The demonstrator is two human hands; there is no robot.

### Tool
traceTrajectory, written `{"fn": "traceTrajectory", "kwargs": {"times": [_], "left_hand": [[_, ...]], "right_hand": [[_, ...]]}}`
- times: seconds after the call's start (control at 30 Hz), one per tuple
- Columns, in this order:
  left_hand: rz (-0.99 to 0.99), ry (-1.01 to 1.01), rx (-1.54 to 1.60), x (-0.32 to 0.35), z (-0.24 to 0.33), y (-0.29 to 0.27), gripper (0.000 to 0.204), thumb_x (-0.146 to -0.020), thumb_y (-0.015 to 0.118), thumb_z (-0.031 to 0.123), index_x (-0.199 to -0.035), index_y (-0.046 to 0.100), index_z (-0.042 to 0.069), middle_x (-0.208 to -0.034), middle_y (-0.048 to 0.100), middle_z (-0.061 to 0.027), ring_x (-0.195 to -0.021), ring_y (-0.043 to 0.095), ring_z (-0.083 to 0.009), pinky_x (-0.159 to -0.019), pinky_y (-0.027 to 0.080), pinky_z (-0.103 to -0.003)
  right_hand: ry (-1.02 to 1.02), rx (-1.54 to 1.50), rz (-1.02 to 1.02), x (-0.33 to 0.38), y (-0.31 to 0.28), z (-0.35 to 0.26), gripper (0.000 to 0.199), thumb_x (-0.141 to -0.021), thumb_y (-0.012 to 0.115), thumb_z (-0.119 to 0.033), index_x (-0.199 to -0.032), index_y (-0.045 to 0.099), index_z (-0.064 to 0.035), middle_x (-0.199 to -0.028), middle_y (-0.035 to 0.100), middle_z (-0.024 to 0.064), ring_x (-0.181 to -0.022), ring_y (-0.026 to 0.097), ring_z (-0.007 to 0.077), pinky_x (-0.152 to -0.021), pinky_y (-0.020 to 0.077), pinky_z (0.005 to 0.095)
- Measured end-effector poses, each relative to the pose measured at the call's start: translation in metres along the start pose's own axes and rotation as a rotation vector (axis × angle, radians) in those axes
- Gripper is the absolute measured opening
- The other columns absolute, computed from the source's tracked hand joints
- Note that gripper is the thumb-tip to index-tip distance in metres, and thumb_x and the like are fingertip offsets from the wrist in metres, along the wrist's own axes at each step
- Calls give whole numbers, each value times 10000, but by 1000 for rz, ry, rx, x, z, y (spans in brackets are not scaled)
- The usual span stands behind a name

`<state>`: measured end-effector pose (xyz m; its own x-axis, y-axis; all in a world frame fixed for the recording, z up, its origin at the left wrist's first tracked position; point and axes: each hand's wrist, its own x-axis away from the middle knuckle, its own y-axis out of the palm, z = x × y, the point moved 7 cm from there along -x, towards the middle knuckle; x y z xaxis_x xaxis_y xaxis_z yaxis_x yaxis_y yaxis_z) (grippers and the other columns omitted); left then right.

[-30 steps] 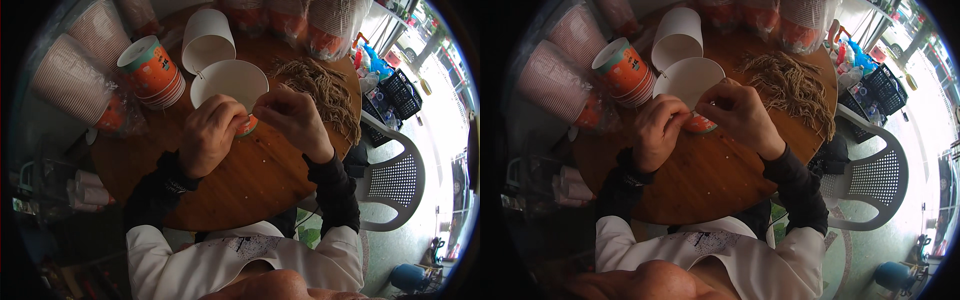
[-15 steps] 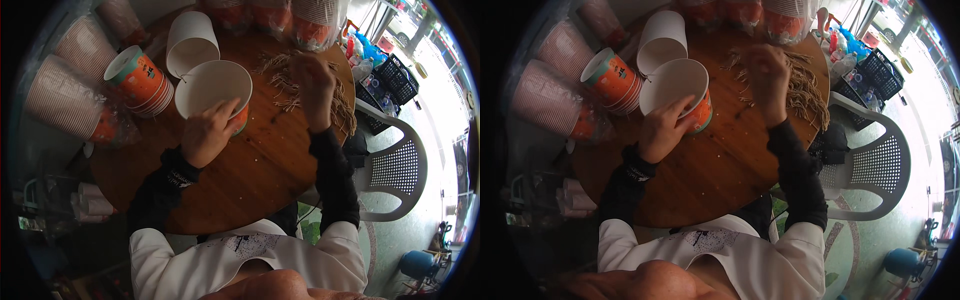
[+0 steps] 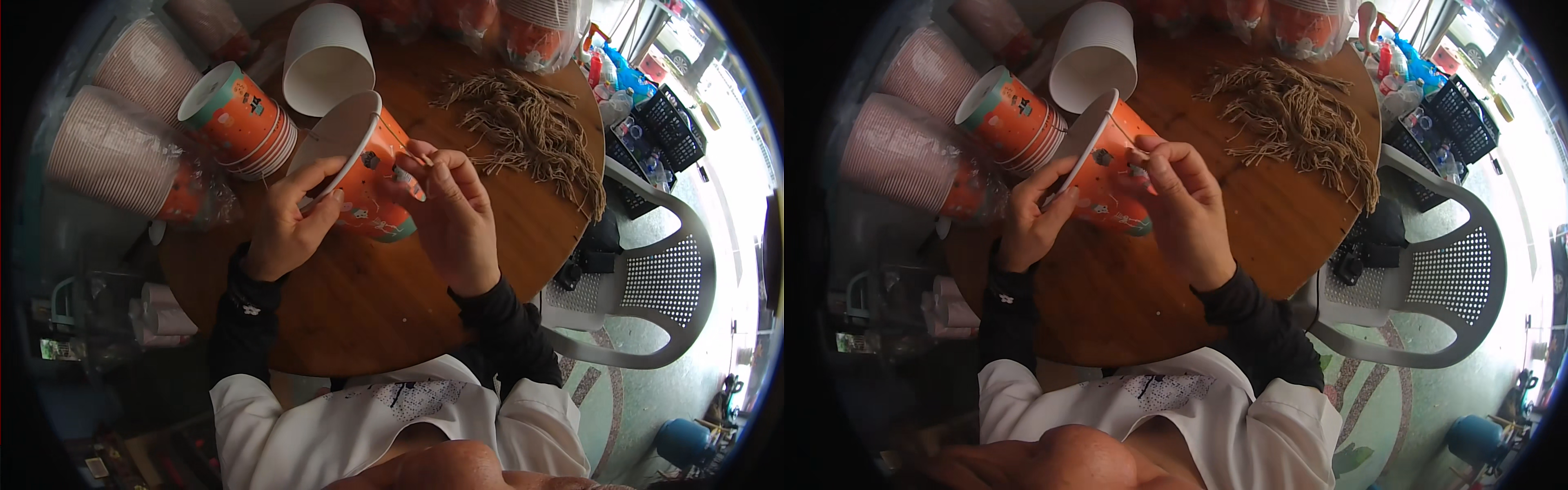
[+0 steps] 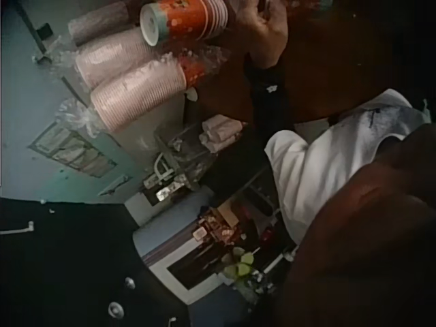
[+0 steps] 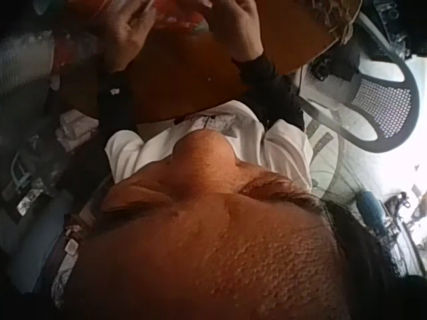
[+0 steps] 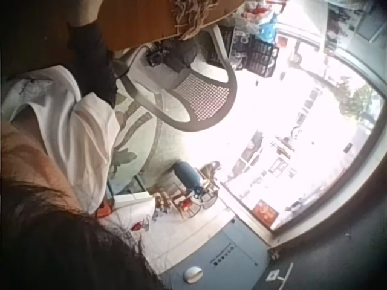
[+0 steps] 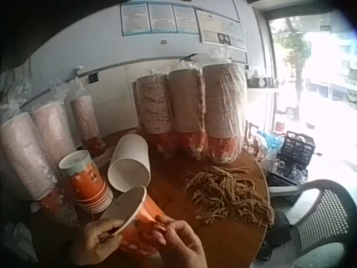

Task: Threading rope handles through pre-punched holes in paper bowls to assemble them.

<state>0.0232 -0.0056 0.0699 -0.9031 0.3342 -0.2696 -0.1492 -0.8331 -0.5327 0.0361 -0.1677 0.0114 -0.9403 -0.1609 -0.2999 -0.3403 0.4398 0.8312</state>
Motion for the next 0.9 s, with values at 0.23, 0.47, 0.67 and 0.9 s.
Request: {"fn": "traceTrajectory", "kwargs": {"times": [0.23, 0.47, 0.67, 0.9], "left_hand": [[119, 179, -122, 2, 14, 8, 332, -855, 538, -49, -1181, 595, -17, -943, 638, -130, -832, 644, -204, -719, 510, -309], [112, 258, -241, 4, 24, 19, 375, -835, 535, -66, -1197, 599, 7, -922, 613, -145, -795, 633, -265, -690, 508, -330], [102, 271, -260, 6, 25, 23, 415, -824, 542, -68, -1227, 592, 16, -905, 609, -141, -769, 625, -267, -669, 506, -328], [49, 205, -314, 6, 21, 32, 453, -798, 557, -69, -1242, 581, 18, -935, 622, -143, -766, 637, -278, -666, 517, -345]], "right_hand": [[-61, 152, -158, 4, 31, -14, 114, -1021, 449, -132, -1091, 519, -77, -1405, 455, 105, -1322, 426, 279, -1028, 428, 485], [-28, 249, -165, 9, 34, -24, 116, -1011, 478, -138, -1098, 519, -73, -1422, 441, 114, -1336, 414, 283, -1041, 406, 475], [-16, 327, -208, 9, 33, -30, 109, -1003, 498, -134, -1086, 525, -68, -1414, 443, 125, -1327, 421, 277, -1036, 412, 454], [29, 478, -241, 10, 43, -34, 90, -974, 571, -110, -1030, 574, -39, -1307, 503, 82, -1158, 488, 123, -1007, 396, 305]]}}
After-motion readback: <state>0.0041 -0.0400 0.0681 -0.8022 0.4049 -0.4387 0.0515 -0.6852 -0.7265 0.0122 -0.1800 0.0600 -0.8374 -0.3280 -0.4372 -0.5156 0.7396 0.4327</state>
